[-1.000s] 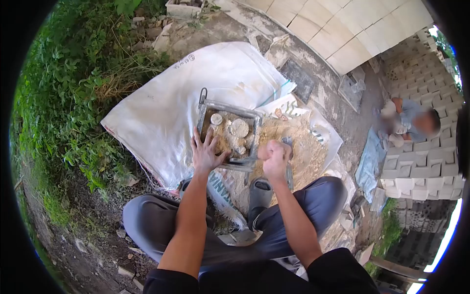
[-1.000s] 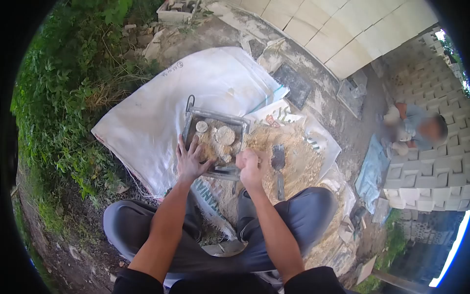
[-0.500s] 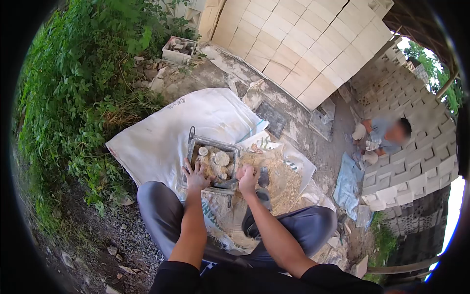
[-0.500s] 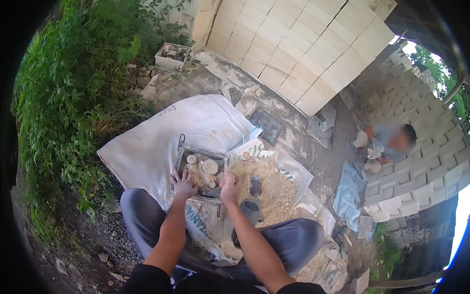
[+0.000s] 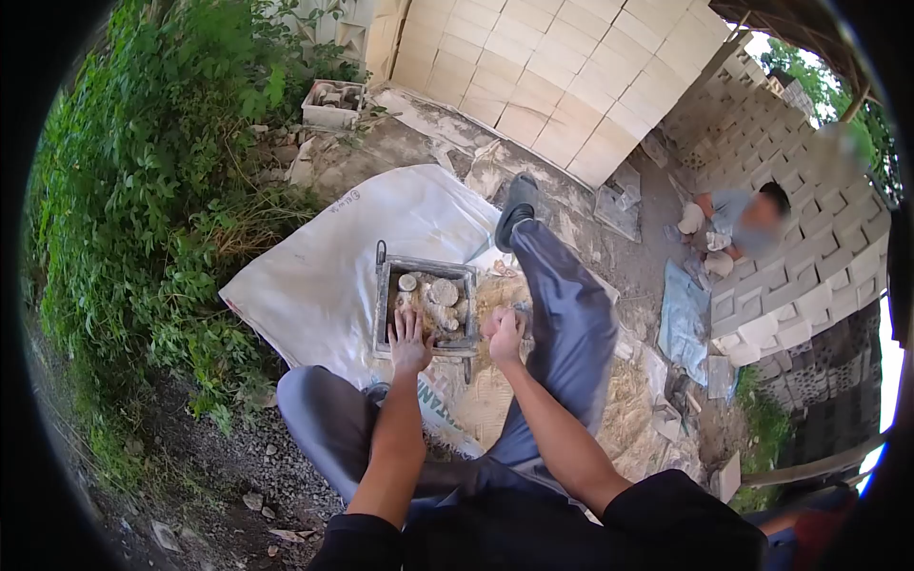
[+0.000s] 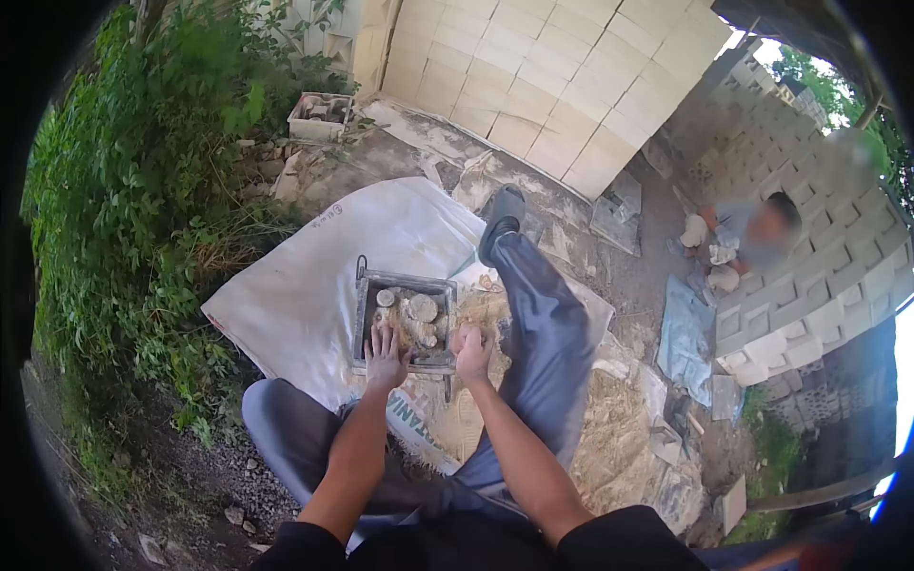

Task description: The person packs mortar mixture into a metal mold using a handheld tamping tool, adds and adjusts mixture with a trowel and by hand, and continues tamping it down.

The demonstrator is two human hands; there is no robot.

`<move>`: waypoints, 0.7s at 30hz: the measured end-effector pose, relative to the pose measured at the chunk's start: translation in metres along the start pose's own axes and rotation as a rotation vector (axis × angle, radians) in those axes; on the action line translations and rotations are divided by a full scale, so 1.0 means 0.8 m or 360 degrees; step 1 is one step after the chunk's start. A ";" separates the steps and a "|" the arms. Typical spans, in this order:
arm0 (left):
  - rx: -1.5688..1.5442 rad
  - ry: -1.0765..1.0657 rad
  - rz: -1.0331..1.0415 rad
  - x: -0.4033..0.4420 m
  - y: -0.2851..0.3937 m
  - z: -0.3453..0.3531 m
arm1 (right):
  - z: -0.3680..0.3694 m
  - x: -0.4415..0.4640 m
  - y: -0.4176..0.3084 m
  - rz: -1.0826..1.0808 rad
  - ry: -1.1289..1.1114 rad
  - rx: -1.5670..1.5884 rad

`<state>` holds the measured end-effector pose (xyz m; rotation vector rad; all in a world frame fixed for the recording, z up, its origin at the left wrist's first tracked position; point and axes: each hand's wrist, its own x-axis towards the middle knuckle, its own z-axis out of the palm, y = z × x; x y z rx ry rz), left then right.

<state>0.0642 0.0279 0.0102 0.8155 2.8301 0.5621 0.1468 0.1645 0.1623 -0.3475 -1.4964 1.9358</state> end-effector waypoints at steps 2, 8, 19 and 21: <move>-0.0019 0.0008 0.0050 0.003 0.000 0.003 | -0.002 -0.002 -0.004 0.0012 -0.0010 0.0008; -0.0041 -0.0005 -0.0096 -0.001 0.009 -0.014 | -0.014 -0.001 0.005 0.0047 -0.0225 0.0165; 0.0125 -0.0152 -0.0340 0.010 0.015 0.006 | -0.035 -0.001 -0.011 0.0083 -0.0493 -0.0199; 0.0100 -0.0202 -0.0374 0.008 0.016 0.003 | -0.035 -0.003 -0.013 0.0025 -0.0451 -0.0096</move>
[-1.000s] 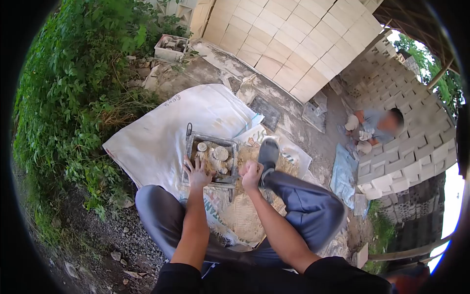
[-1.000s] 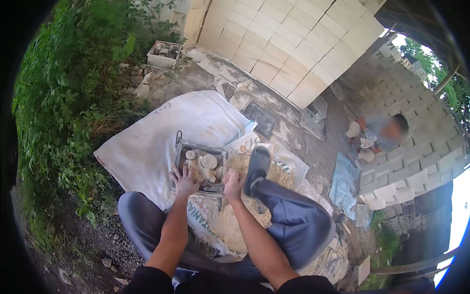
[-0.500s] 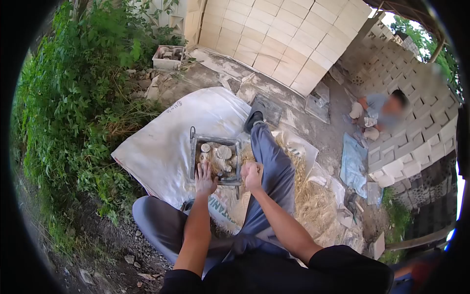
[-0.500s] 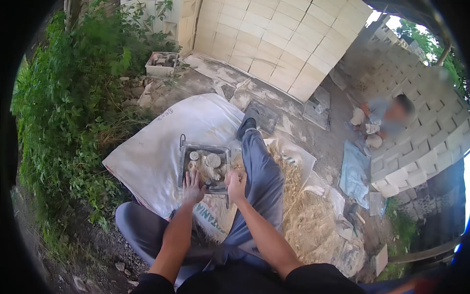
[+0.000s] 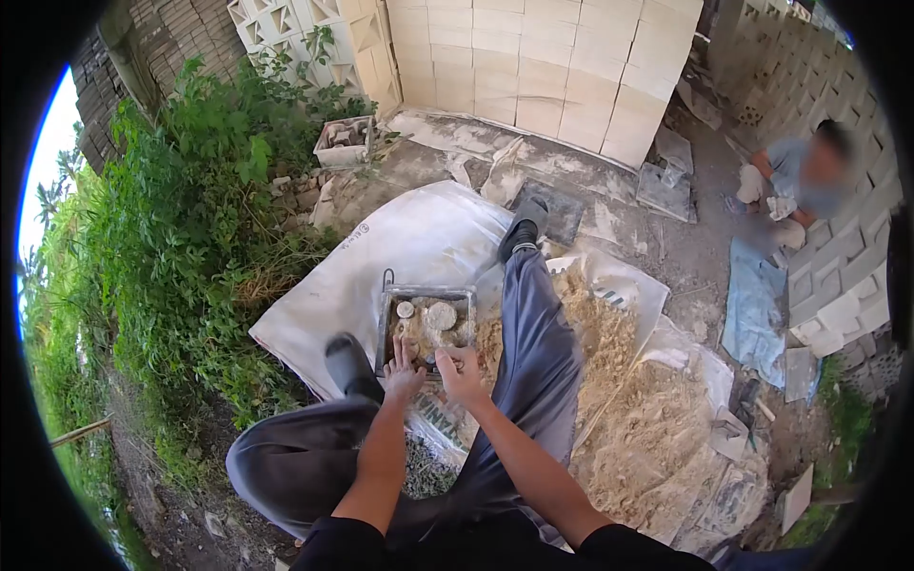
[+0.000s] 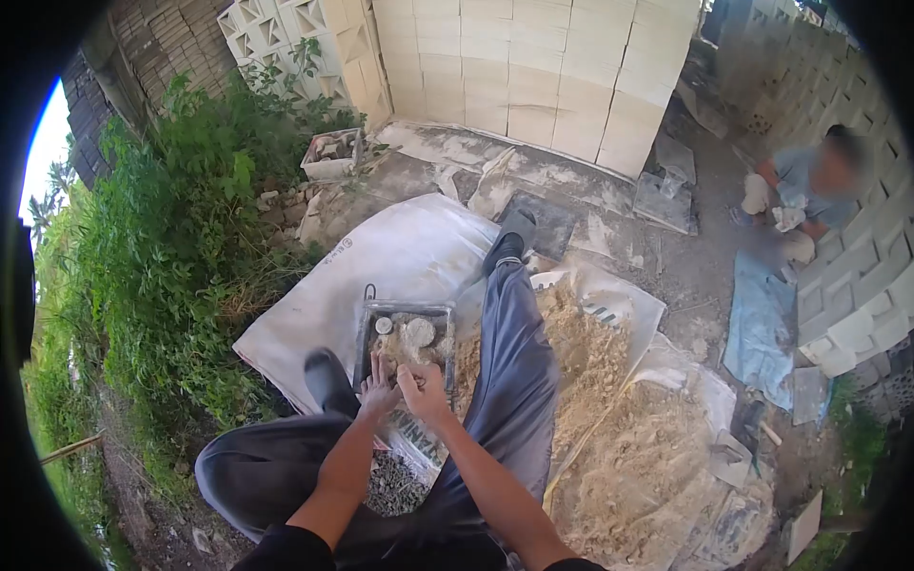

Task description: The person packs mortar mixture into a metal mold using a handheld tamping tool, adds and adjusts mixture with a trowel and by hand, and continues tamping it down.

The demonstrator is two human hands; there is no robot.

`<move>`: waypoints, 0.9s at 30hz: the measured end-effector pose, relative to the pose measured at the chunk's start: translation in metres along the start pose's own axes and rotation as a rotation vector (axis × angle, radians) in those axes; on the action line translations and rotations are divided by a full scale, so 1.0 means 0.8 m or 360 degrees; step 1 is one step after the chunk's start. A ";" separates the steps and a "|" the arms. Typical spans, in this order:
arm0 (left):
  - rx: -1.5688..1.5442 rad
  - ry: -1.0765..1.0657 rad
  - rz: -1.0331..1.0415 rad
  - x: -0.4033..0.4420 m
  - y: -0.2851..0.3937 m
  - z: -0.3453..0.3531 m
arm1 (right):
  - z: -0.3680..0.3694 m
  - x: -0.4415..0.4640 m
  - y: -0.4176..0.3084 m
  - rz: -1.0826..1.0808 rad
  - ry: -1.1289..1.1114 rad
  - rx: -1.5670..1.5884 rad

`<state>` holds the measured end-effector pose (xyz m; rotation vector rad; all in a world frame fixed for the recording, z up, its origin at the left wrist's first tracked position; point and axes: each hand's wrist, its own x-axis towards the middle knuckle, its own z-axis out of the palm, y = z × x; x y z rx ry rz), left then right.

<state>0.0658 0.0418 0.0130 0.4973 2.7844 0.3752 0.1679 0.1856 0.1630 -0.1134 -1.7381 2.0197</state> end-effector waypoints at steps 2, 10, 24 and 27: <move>0.0000 -0.0087 -0.0055 0.003 0.003 -0.006 | 0.001 0.002 -0.004 -0.0160 0.0000 -0.0032; -0.0111 -0.0096 -0.0215 0.000 0.015 -0.007 | -0.005 0.002 -0.005 -0.0055 -0.0181 -0.0006; -0.0866 0.0725 -0.0376 0.052 -0.065 -0.008 | 0.000 0.057 -0.027 0.0081 0.0388 0.0519; -0.1051 0.0268 -0.0456 0.075 -0.074 -0.016 | 0.008 0.049 0.021 0.0055 0.0201 0.0424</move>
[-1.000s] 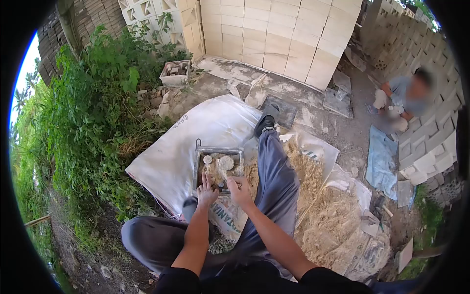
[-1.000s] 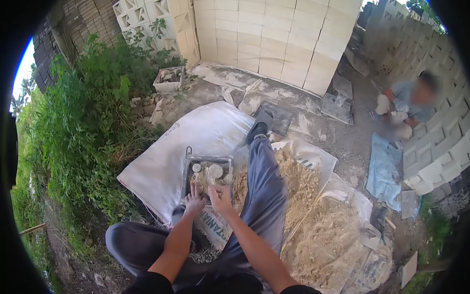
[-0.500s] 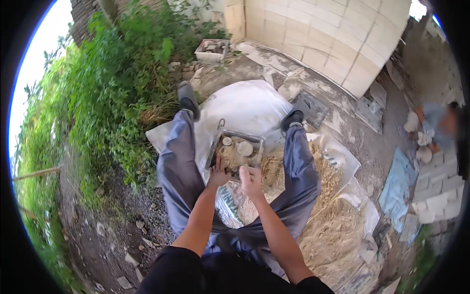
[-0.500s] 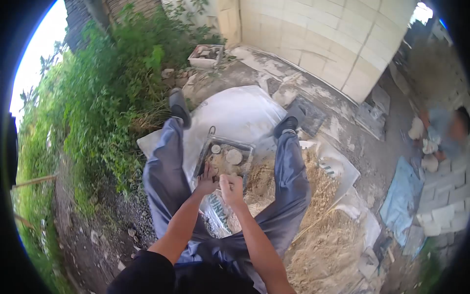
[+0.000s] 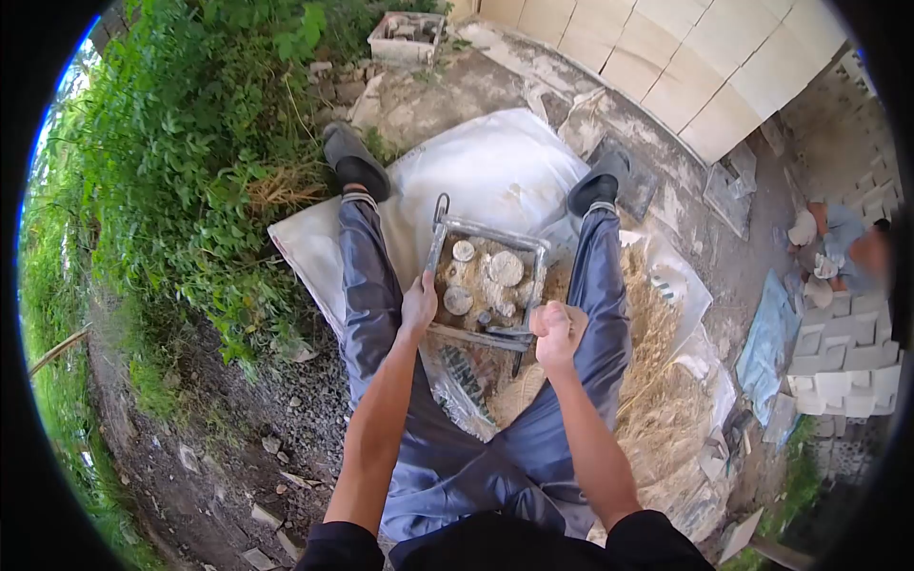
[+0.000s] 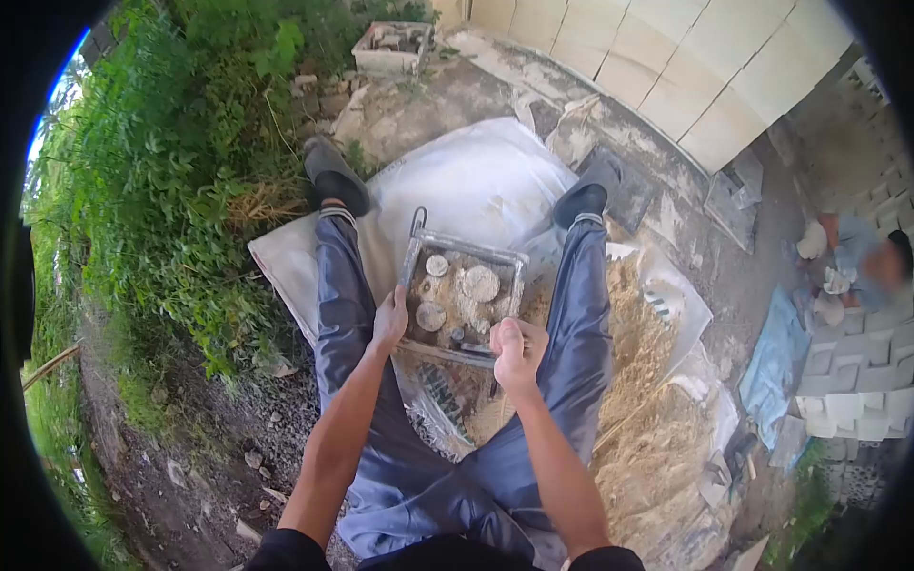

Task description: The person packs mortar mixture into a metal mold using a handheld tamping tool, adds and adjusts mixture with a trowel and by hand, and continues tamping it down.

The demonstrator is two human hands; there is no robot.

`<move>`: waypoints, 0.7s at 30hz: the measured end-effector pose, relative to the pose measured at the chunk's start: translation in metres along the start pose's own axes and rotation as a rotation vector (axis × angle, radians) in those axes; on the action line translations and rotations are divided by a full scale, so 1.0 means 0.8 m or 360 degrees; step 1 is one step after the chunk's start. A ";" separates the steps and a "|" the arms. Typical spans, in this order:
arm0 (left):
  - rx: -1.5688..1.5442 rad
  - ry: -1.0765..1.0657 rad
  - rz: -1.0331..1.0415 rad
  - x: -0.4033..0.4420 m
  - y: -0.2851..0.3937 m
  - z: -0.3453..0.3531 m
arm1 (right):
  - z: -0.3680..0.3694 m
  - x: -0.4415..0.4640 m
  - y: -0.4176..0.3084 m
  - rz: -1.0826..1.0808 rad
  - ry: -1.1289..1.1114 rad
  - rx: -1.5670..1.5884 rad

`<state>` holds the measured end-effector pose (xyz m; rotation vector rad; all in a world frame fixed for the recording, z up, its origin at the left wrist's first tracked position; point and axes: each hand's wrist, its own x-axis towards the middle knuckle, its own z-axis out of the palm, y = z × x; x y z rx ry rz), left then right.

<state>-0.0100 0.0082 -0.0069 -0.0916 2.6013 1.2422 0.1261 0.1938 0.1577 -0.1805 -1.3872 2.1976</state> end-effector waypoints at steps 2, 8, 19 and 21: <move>0.0007 -0.0041 -0.0087 0.007 0.018 0.000 | 0.014 0.008 -0.013 0.0065 0.0074 -0.0105; -0.0304 -0.0223 0.0181 0.043 -0.012 0.008 | 0.044 0.008 -0.009 -0.0085 0.0014 -0.0159; -0.0871 -0.0516 0.0043 0.053 0.010 -0.004 | 0.084 0.016 0.011 -0.0080 -0.0142 -0.0321; -0.0749 -0.0344 0.0335 0.057 0.006 0.001 | 0.106 0.026 -0.007 0.0193 0.0114 -0.0143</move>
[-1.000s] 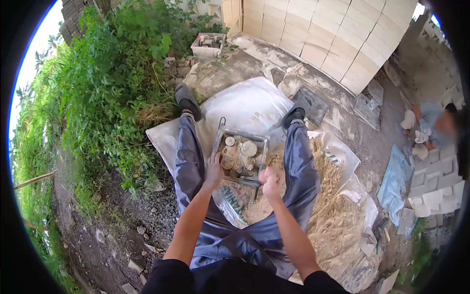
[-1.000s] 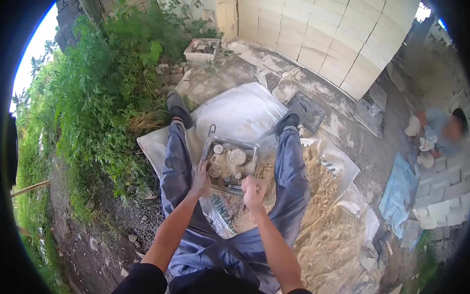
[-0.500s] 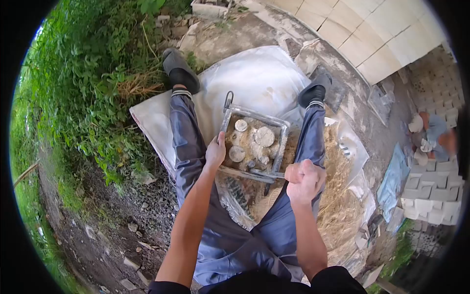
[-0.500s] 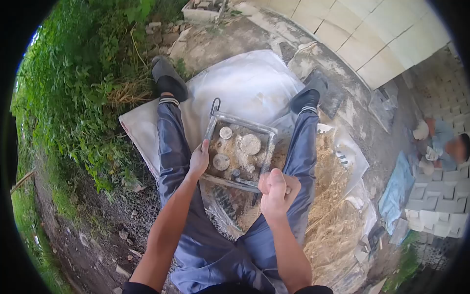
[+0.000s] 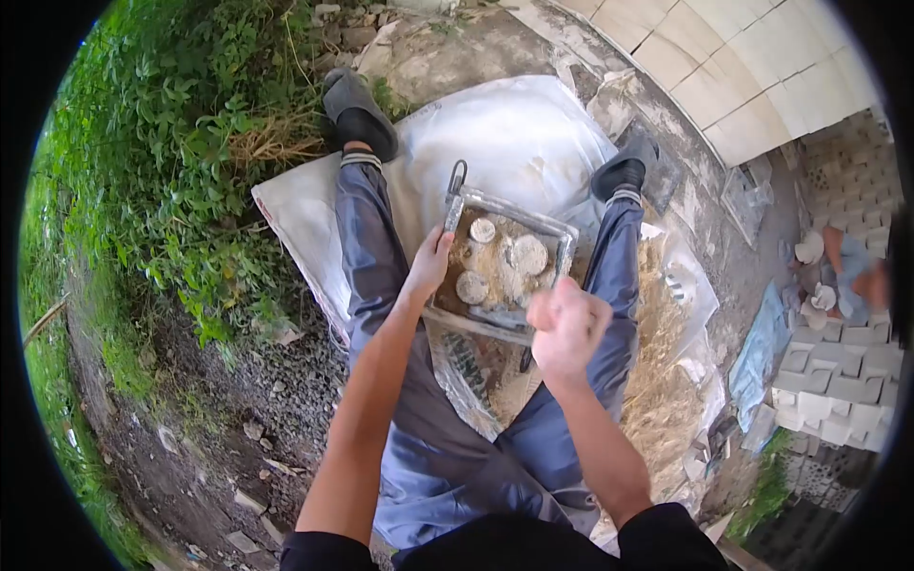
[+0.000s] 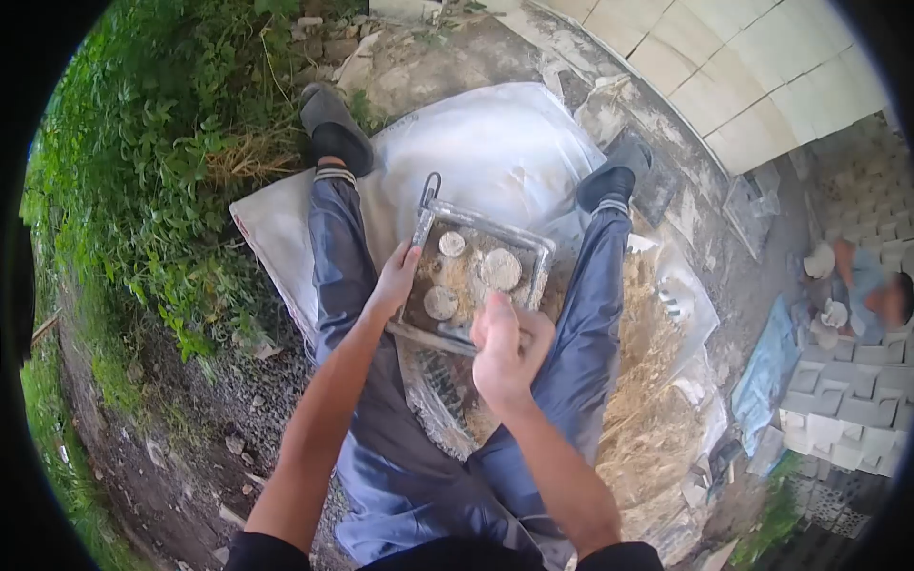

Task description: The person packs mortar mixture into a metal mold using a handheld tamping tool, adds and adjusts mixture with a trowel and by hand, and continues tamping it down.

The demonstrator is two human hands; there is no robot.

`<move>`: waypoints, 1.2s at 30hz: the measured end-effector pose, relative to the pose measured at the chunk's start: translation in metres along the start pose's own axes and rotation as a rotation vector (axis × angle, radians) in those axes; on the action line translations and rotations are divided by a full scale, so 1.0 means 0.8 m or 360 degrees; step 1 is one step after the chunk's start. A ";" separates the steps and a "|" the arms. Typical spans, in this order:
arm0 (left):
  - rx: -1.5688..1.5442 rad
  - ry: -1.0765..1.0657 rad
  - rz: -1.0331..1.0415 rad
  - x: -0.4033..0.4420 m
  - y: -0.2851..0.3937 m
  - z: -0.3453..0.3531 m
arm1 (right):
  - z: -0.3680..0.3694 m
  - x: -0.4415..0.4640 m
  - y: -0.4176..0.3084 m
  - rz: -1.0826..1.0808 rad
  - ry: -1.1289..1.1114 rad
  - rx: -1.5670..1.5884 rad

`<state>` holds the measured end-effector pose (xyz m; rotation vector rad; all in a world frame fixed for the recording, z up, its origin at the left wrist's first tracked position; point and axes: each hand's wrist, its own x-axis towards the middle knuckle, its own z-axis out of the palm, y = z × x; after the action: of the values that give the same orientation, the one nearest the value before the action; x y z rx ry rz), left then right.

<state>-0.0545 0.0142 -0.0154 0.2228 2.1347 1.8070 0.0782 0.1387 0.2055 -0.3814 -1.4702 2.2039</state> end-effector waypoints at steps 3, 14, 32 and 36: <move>-0.0085 0.0077 0.0020 0.000 0.000 0.003 | 0.007 -0.012 0.035 -0.0222 -0.0024 -0.0061; -0.0731 -0.0040 -0.0104 0.007 -0.016 0.009 | 0.050 -0.006 0.056 -0.0450 -0.0439 -0.0756; 0.0511 0.0462 0.0288 -0.017 0.020 0.018 | -0.043 -0.014 0.001 -0.0032 -0.0083 -0.0355; 0.0764 0.0509 0.0250 -0.018 0.028 0.022 | -0.055 -0.025 -0.038 -0.0347 0.0033 -0.0271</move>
<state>-0.0374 0.0299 0.0066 0.2315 2.8347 1.4529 0.1227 0.1730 0.2156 -0.2833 -1.6117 1.9073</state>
